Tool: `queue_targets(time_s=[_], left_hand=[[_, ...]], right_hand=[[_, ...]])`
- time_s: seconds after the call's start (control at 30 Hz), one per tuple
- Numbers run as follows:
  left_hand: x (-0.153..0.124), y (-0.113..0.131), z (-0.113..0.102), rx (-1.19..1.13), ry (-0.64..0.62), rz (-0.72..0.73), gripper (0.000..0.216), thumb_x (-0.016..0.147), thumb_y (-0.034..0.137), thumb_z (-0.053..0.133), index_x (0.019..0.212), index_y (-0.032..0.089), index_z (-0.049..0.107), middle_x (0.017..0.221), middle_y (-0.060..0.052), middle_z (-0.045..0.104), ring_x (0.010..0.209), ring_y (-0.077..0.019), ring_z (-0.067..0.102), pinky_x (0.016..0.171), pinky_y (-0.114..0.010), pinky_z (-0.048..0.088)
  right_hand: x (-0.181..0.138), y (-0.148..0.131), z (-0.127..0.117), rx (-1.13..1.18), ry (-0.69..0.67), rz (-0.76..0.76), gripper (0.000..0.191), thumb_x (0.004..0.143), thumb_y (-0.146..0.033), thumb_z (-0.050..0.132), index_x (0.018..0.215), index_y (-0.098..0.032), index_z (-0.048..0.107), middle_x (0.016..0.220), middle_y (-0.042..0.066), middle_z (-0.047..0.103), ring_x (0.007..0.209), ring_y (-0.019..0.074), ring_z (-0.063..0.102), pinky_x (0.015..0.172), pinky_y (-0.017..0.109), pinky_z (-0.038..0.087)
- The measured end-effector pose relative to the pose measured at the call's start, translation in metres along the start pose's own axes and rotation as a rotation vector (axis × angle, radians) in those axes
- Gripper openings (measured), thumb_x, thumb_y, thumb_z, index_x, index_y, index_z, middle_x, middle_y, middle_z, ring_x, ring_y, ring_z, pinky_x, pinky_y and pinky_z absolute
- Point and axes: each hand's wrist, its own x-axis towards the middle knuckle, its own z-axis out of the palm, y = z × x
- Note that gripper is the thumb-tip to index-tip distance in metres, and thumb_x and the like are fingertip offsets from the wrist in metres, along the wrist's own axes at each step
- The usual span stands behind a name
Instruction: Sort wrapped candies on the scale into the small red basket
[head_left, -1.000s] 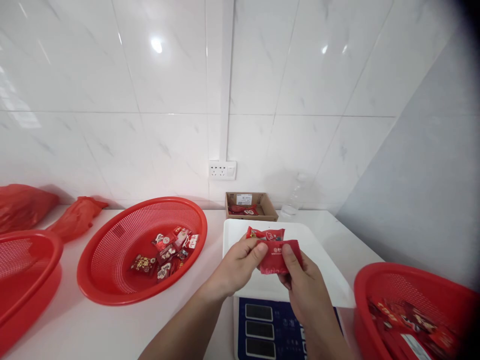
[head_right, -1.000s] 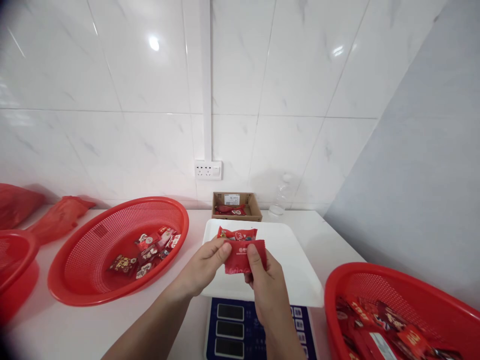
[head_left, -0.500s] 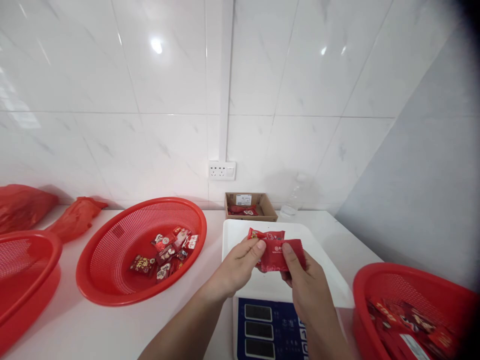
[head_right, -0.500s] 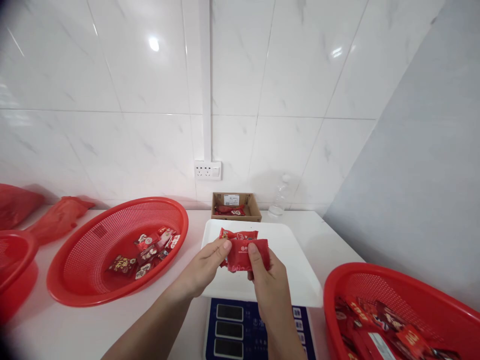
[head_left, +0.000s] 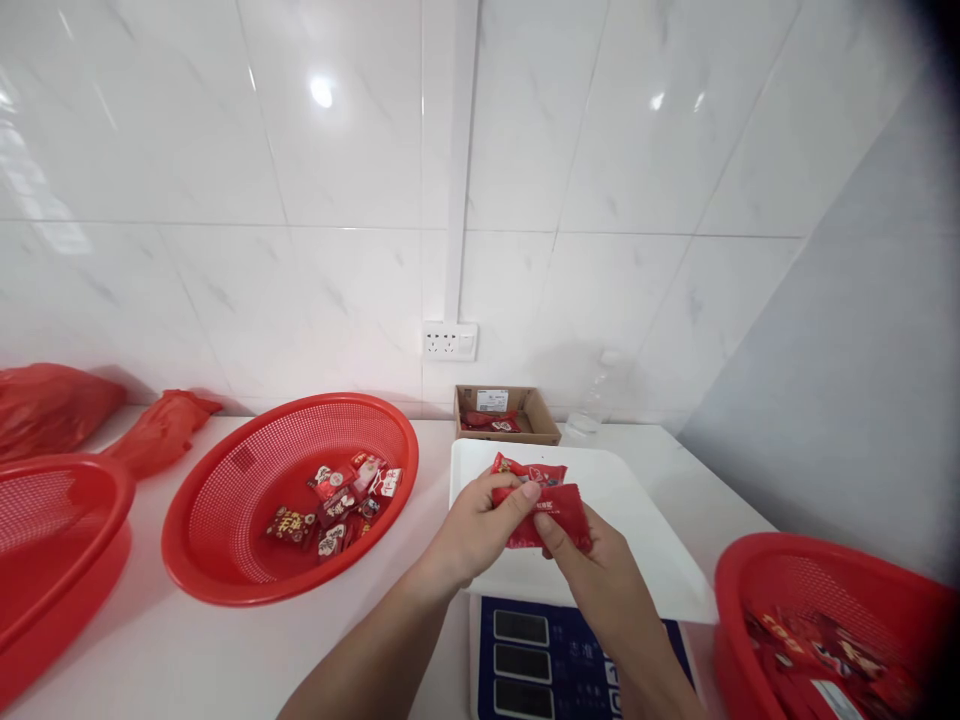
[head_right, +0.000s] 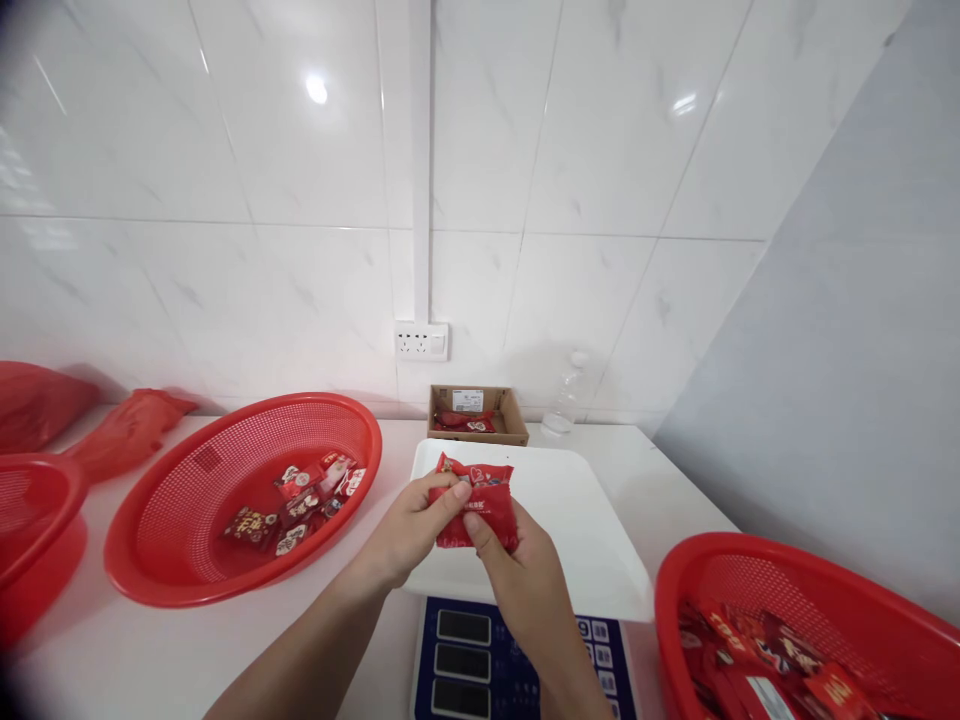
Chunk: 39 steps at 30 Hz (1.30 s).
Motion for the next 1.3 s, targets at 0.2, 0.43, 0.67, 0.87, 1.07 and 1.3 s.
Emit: queue_targets(time_s=[0.2, 0.43, 0.67, 0.87, 1.07, 1.3], left_hand=[[0.001, -0.002, -0.001, 0.055, 0.002, 0.004, 0.044, 0.076, 0.055, 0.052, 0.06, 0.015, 0.053, 0.064, 0.0, 0.048, 0.063, -0.0125, 0.043, 0.06, -0.026, 0.036], [-0.002, 0.003, -0.002, 0.077, -0.007, 0.042, 0.044, 0.076, 0.055, 0.052, 0.057, 0.016, 0.05, 0.065, 0.0, 0.044, 0.069, -0.0144, 0.044, 0.062, -0.026, 0.035], [-0.003, 0.0, 0.006, -0.004, 0.01, 0.034, 0.045, 0.077, 0.057, 0.05, 0.065, 0.014, 0.052, 0.072, -0.002, 0.048, 0.073, -0.0149, 0.046, 0.069, -0.028, 0.039], [-0.004, -0.001, 0.002, 0.007, -0.09, 0.065, 0.039, 0.082, 0.052, 0.048, 0.079, 0.014, 0.056, 0.081, -0.004, 0.053, 0.077, -0.0157, 0.049, 0.075, -0.03, 0.041], [-0.006, 0.006, -0.002, 0.189, -0.122, 0.13, 0.035, 0.086, 0.044, 0.043, 0.074, 0.015, 0.059, 0.081, -0.004, 0.056, 0.08, -0.0174, 0.051, 0.076, -0.03, 0.041], [-0.006, 0.004, 0.0, 0.239, -0.136, 0.146, 0.034, 0.083, 0.046, 0.047, 0.069, 0.016, 0.056, 0.075, -0.002, 0.05, 0.08, -0.0177, 0.047, 0.076, -0.031, 0.038]], right_hand=[[-0.002, -0.001, 0.0, -0.037, -0.049, -0.065, 0.037, 0.08, -0.047, 0.052, 0.1, -0.018, 0.063, 0.08, 0.005, 0.067, 0.072, 0.02, 0.058, 0.066, 0.03, 0.047], [-0.002, 0.001, 0.004, -0.076, 0.007, -0.131, 0.033, 0.08, -0.045, 0.052, 0.096, -0.018, 0.064, 0.088, 0.006, 0.069, 0.076, 0.0217, 0.061, 0.068, 0.031, 0.048], [-0.001, 0.001, -0.002, -0.031, 0.075, -0.092, 0.031, 0.078, -0.048, 0.053, 0.082, -0.02, 0.063, 0.073, 0.003, 0.065, 0.068, 0.0192, 0.058, 0.063, 0.028, 0.047], [0.002, 0.016, -0.005, 0.207, 0.115, 0.051, 0.036, 0.073, -0.054, 0.059, 0.074, -0.018, 0.06, 0.055, -0.001, 0.057, 0.048, 0.0124, 0.047, 0.042, 0.023, 0.036], [0.003, 0.013, -0.004, 0.306, 0.042, 0.123, 0.041, 0.074, -0.058, 0.055, 0.066, -0.018, 0.055, 0.051, -0.002, 0.052, 0.043, 0.0104, 0.042, 0.038, 0.021, 0.03], [0.0, 0.0, -0.007, 0.045, 0.062, -0.045, 0.036, 0.078, -0.052, 0.052, 0.071, -0.018, 0.064, 0.061, 0.002, 0.061, 0.058, 0.0166, 0.053, 0.054, 0.026, 0.043]])
